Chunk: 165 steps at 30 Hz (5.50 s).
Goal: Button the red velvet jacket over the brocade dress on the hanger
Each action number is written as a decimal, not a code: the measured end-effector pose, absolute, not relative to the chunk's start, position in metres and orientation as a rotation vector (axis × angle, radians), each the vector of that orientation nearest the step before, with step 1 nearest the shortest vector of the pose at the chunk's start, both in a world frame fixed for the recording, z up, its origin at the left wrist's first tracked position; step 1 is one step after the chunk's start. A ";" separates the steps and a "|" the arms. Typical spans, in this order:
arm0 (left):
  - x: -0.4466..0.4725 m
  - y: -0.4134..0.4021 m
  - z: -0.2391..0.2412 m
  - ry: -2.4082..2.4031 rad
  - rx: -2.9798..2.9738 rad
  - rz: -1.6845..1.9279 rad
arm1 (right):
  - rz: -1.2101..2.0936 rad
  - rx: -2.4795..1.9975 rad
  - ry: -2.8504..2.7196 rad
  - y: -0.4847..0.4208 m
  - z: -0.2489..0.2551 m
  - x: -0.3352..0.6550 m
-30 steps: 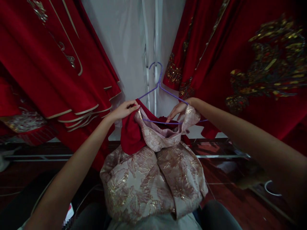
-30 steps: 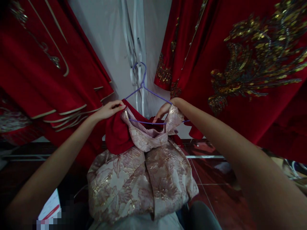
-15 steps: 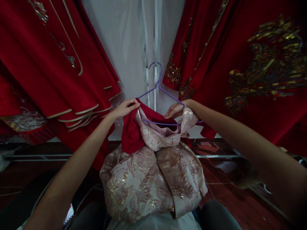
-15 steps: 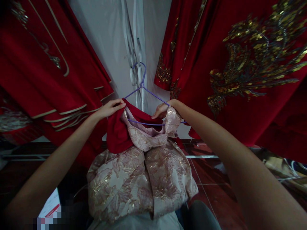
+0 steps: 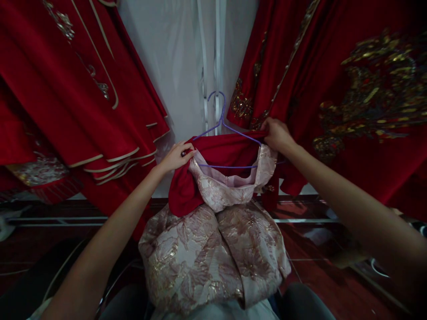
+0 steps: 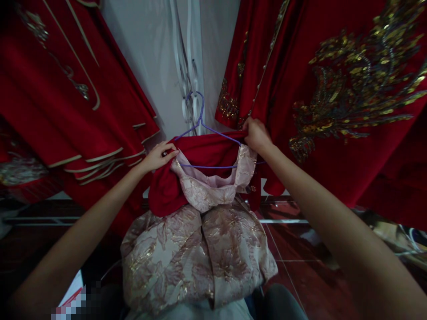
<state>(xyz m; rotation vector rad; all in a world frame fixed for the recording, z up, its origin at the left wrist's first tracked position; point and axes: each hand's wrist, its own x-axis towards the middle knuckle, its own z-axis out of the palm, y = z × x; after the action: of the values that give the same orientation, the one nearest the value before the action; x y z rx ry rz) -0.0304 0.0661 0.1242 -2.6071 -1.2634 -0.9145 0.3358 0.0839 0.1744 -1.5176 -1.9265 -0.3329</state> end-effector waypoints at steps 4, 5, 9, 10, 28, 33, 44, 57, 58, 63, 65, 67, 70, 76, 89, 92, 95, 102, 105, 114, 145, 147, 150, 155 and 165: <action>-0.024 0.060 0.120 -1.283 -2.558 -0.927 | -0.417 -1.656 -1.844 0.058 0.169 0.373; -0.023 0.059 0.119 -1.286 -2.555 -0.931 | -0.446 -1.664 -1.840 0.049 0.167 0.379; -0.020 0.052 0.113 -1.321 -2.522 -0.962 | -0.495 -1.656 -1.964 0.012 0.168 0.387; -0.019 0.050 0.112 -1.335 -2.504 -0.973 | -0.494 -1.670 -1.989 0.005 0.170 0.387; -0.002 0.031 0.097 -1.405 -2.314 -0.972 | -0.401 -1.399 -1.742 -0.036 0.128 0.339; -0.004 0.026 0.093 -1.334 -2.361 -0.936 | -0.320 -1.359 -1.624 -0.007 0.133 0.331; -0.001 0.028 0.090 -1.475 -2.299 -1.121 | -0.064 -1.286 -1.755 0.043 0.122 0.304; 0.094 -0.014 0.115 -1.200 -2.319 -1.867 | 0.340 -0.914 -1.929 -0.010 0.096 0.221; 0.099 -0.014 0.108 -1.273 -2.228 -1.905 | 0.355 -0.937 -1.887 -0.012 0.093 0.220; 0.112 -0.007 0.074 -1.685 -1.770 -2.252 | 0.507 -0.914 -1.689 -0.012 0.072 0.219; 0.111 -0.006 0.067 -1.754 -1.829 -2.430 | 0.593 -0.826 -1.628 -0.014 0.065 0.217; 0.104 -0.010 0.066 -1.766 -1.908 -2.662 | 0.677 -0.764 -1.595 -0.018 0.059 0.216; 0.091 -0.021 0.069 -1.530 -2.145 -3.078 | 0.792 -0.718 -1.581 -0.030 0.056 0.221; 0.084 -0.039 0.067 -1.382 -2.335 -3.030 | 0.863 -0.708 -1.587 -0.049 0.060 0.234; 0.101 -0.041 0.056 -1.385 -2.414 -2.864 | 0.715 -0.767 -1.515 -0.038 0.062 0.232; 0.105 -0.038 0.053 -1.423 -2.354 -2.972 | 0.730 -0.747 -1.500 -0.030 0.063 0.231; 0.107 -0.035 0.052 -1.423 -2.308 -3.030 | 0.747 -0.753 -1.527 -0.024 0.066 0.232; 0.108 -0.032 0.050 -1.358 -2.232 -3.176 | 0.766 -0.781 -1.542 -0.025 0.071 0.233; 0.107 -0.030 0.049 -1.361 -2.164 -3.170 | 0.754 -0.798 -1.533 -0.024 0.075 0.234; 0.104 -0.030 0.047 -1.357 -2.160 -2.857 | 0.725 -0.838 -1.682 -0.026 0.091 0.246; 0.107 -0.029 0.044 -1.401 -2.100 -2.957 | 0.572 -0.899 -1.631 -0.028 0.077 0.237; 0.107 -0.028 0.042 -1.390 -2.113 -2.943 | 0.570 -0.899 -1.623 -0.028 0.077 0.237; 0.104 -0.027 0.042 -1.367 -2.151 -2.857 | 0.583 -0.892 -1.601 -0.026 0.076 0.236; 0.100 -0.027 0.042 -1.293 -2.209 -2.672 | 0.627 -0.863 -1.562 -0.024 0.077 0.235; 0.104 -0.027 0.043 -1.368 -2.106 -2.697 | 0.659 -0.872 -1.594 -0.027 0.078 0.236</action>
<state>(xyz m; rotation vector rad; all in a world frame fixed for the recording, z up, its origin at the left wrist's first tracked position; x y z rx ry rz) 0.1043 -0.0272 0.0427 -2.1057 -1.3678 -2.6974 0.2362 -0.0273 0.0785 -0.8719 -1.5940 0.6590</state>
